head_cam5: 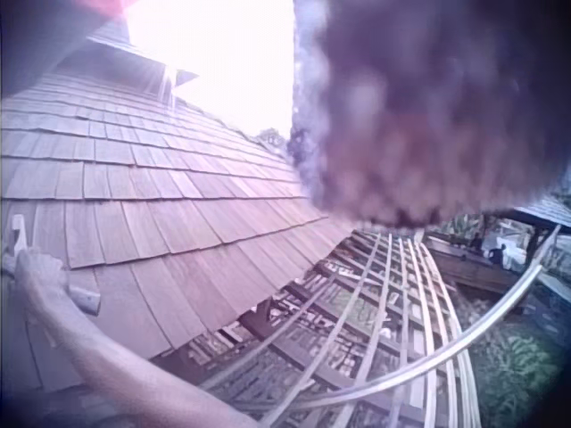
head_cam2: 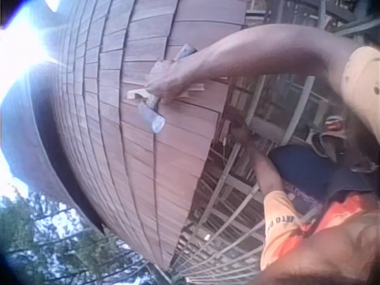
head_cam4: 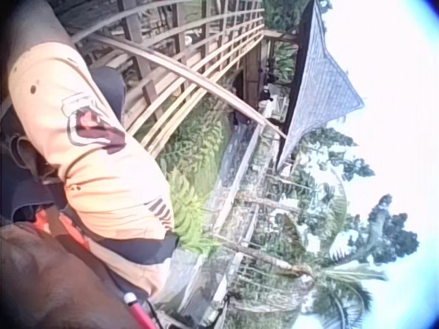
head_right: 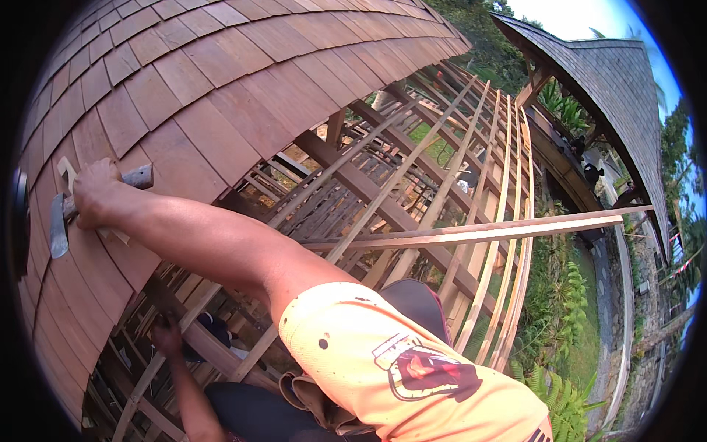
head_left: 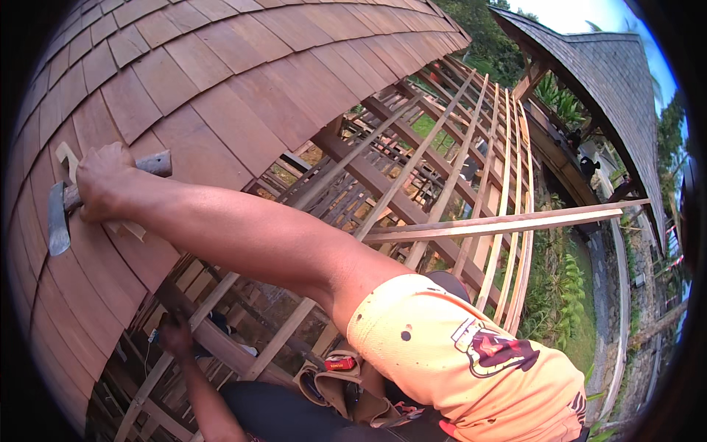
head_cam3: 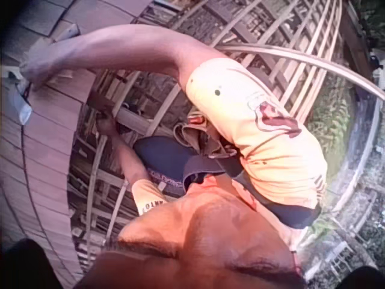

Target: The person installs wooden shingles onto a roof structure. The person uses a saw to trim a wooden shingle, then positions the shingle onto the wooden framing, and uses an axe-like hammer to drive nails into the wood to secure the shingle.

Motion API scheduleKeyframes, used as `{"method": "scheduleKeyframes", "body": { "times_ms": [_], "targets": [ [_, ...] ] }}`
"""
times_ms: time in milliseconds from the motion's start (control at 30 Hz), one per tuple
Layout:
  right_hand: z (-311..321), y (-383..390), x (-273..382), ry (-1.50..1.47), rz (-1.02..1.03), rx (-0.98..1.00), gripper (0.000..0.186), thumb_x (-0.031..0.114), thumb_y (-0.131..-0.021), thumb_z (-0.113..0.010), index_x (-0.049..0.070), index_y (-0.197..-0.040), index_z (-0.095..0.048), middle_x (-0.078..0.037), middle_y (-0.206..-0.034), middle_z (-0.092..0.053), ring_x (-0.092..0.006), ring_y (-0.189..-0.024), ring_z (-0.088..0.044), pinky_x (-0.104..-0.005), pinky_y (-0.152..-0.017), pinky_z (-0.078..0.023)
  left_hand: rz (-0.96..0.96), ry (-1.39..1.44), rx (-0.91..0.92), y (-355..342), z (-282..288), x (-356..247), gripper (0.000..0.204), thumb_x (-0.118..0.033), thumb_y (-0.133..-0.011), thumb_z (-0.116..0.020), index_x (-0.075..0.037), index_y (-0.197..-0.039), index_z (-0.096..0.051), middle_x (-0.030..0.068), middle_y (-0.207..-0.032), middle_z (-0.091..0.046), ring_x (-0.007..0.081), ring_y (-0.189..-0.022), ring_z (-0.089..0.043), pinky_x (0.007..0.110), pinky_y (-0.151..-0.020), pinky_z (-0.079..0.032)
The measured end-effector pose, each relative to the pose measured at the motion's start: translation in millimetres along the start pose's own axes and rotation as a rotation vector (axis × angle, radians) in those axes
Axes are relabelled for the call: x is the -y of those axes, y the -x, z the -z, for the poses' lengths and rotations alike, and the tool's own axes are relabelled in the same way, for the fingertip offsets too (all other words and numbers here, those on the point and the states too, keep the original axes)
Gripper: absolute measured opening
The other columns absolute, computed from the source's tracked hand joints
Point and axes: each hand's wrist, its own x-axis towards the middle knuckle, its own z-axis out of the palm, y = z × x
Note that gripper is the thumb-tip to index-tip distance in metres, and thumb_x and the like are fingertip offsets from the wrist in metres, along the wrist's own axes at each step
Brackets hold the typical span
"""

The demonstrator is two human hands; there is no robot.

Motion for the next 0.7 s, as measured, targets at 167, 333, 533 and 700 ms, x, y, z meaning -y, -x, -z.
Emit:
{"method": "scheduleKeyframes", "body": {
  "times_ms": [167,333,533,700],
  "targets": [
    [65.6,129.4,-15.1,-0.400,0.073,0.011,0.055,0.031,-0.065,-0.072,-0.010,-0.098,-0.056,-0.028,-0.090,-0.067,-0.0438,-0.093,-0.067,-0.0449,-0.085,-0.054,-0.221,0.029,-0.230,-57.1,-37.6,192.4,0.040,-0.037,-0.099,-0.055,-0.004,-0.116,-0.069,0.0209,-0.110,-0.069,0.0348,-0.097,-0.068,0.045,-0.082,-0.053],
    [95.9,268.7,-151.6,-0.694,0.057,0.325,0.058,0.034,-0.065,-0.076,-0.006,-0.104,-0.062,-0.023,-0.093,-0.068,-0.0372,-0.091,-0.066,-0.0424,-0.080,-0.051,-0.092,0.008,-0.138,-46.3,-63.4,132.0,0.044,-0.041,-0.098,-0.054,-0.004,-0.116,-0.069,0.0209,-0.112,-0.069,0.0350,-0.101,-0.067,0.046,-0.084,-0.052],
    [45.4,401.0,-230.7,-1.280,-0.277,0.468,0.066,0.029,-0.074,-0.088,0.002,-0.126,-0.059,-0.003,-0.108,-0.064,-0.0111,-0.102,-0.054,-0.0309,-0.093,-0.043,0.117,-0.029,-0.017,-35.7,-39.4,81.6,0.060,-0.058,-0.096,-0.049,-0.004,-0.107,-0.072,0.0234,-0.105,-0.069,0.0418,-0.100,-0.067,0.052,-0.083,-0.051],
    [-4.0,407.1,-261.6,-1.189,-0.886,0.142,0.058,0.041,-0.088,-0.068,0.004,-0.131,-0.059,-0.008,-0.112,-0.064,-0.0157,-0.101,-0.058,-0.0324,-0.091,-0.045,0.106,-0.002,0.002,-41.6,18.4,27.1,0.057,-0.059,-0.094,-0.052,-0.007,-0.107,-0.072,0.0221,-0.102,-0.069,0.0429,-0.098,-0.066,0.050,-0.087,-0.050]
  ]
}}
